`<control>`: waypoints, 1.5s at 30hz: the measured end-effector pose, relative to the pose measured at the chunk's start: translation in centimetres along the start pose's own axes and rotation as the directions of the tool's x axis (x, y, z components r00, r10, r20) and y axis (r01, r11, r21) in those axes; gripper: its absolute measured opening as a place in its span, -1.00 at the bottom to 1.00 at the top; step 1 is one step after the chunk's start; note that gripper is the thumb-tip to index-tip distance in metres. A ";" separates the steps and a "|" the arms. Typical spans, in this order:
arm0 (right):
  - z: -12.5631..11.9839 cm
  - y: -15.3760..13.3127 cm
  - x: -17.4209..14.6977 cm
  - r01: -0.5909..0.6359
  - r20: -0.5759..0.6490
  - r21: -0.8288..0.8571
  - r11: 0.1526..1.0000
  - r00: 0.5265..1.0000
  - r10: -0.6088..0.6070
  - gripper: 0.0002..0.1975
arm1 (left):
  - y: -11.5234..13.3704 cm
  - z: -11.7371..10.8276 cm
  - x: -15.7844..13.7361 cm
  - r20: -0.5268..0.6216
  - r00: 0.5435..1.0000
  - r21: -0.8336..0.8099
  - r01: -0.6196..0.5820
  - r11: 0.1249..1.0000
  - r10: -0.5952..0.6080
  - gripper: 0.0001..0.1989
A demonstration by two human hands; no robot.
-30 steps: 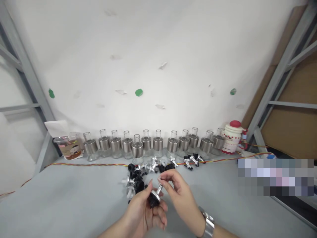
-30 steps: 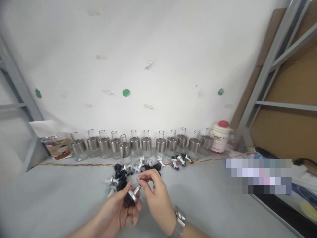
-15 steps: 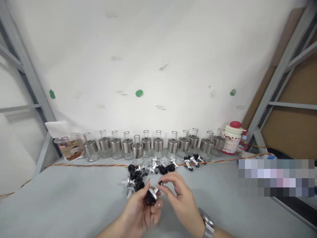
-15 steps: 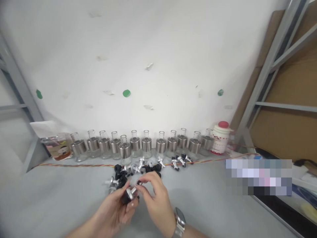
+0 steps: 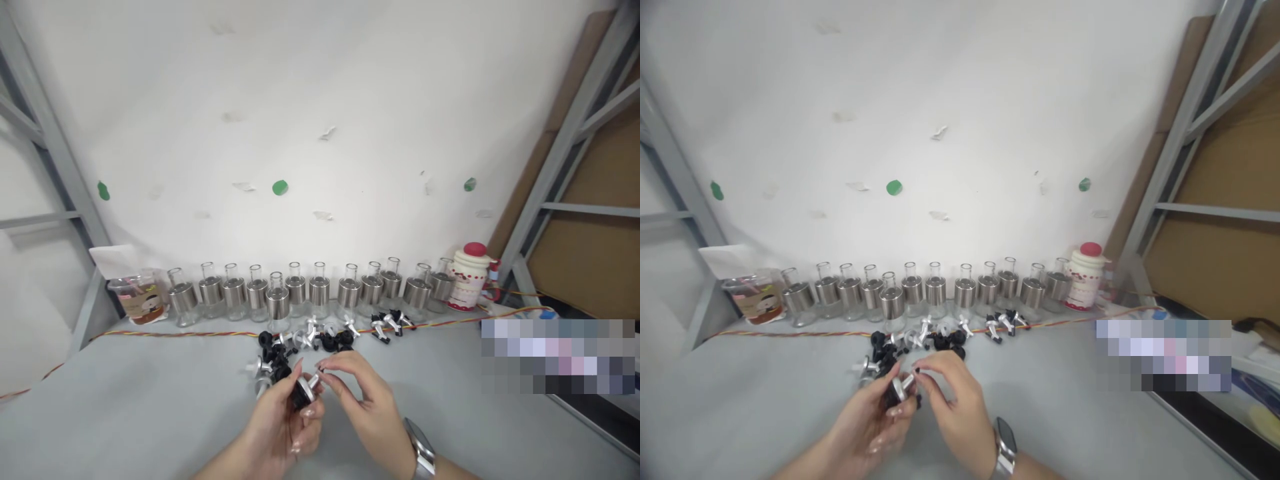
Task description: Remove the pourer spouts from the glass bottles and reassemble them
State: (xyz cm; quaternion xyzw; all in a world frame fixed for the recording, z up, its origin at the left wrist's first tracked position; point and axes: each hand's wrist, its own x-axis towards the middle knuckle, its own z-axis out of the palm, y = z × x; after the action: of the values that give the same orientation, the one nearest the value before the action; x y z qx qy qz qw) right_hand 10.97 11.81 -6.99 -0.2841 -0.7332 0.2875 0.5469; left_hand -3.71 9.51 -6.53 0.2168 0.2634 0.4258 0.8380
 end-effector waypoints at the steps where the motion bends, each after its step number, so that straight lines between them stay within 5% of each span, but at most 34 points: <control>1: -0.1 -0.1 -0.1 -0.003 -0.005 -0.007 1.000 1.000 0.003 -0.86 | 0.1 -0.1 0.0 0.002 1.000 -0.004 -0.006 1.000 0.006 -0.59; 6: -0.5 -0.5 -0.2 -0.103 0.040 0.017 0.995 0.994 0.102 -0.77 | 0.0 -0.5 0.2 -0.065 0.997 0.054 -0.036 0.998 0.039 -0.56; 9: -0.8 -0.4 0.3 -0.197 0.077 0.042 0.980 0.978 0.193 -0.63 | 0.3 -0.1 0.3 -0.140 0.977 0.153 -0.137 0.979 0.159 -0.59; 13: -0.8 0.0 0.7 -0.171 0.059 -0.094 0.981 0.982 0.177 -0.76 | 1.6 0.6 -0.2 -0.194 0.888 0.267 -0.362 0.893 0.418 -0.72; 15: -0.6 0.4 0.5 -0.086 0.198 -0.173 0.981 0.973 0.120 -0.86 | 2.3 0.8 -0.5 -0.181 0.828 0.307 -0.465 0.830 0.531 -0.71; 18: 0.2 0.9 -0.2 -0.009 0.399 -0.255 0.967 0.910 0.114 -0.68 | 2.9 1.0 -0.8 -0.167 0.773 0.371 -0.526 0.765 0.612 -0.63; 21: 1.0 1.3 -0.6 0.001 0.435 -0.322 0.947 0.889 0.147 -0.57 | 2.7 1.2 -0.9 -0.154 0.765 0.423 -0.521 0.741 0.626 -0.60; 27: 1.2 2.3 -0.3 0.051 0.440 -0.431 0.901 0.884 0.160 -0.89 | 1.6 1.3 -0.6 -0.080 0.814 0.462 -0.481 0.745 0.575 -0.75; 31: 0.6 2.6 0.1 0.126 0.452 -0.421 0.898 0.888 0.087 -0.82 | 1.4 1.0 -0.1 -0.092 0.801 0.544 -0.457 0.704 0.591 -0.69; 36: -0.2 2.7 0.0 0.009 0.423 -0.309 0.951 0.897 0.129 -0.72 | 1.5 0.5 0.3 -0.159 0.739 0.674 -0.403 0.619 0.655 -0.58; 41: -0.6 3.0 0.3 -0.089 0.334 -0.212 0.973 0.929 0.157 -0.64 | 1.4 -0.1 0.3 -0.215 0.728 0.702 -0.349 0.621 0.651 -0.76; 45: -0.8 2.7 1.0 -0.209 0.241 -0.071 0.975 0.945 0.220 -0.78 | 1.2 -0.4 0.6 -0.263 0.738 0.676 -0.318 0.665 0.621 -0.72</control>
State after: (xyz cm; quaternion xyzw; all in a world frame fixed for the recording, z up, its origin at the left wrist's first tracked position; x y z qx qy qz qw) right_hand 11.73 14.45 -8.13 -0.3360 -0.7666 0.3622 0.4101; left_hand -4.42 10.71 -6.25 0.4170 0.5103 0.5693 0.4915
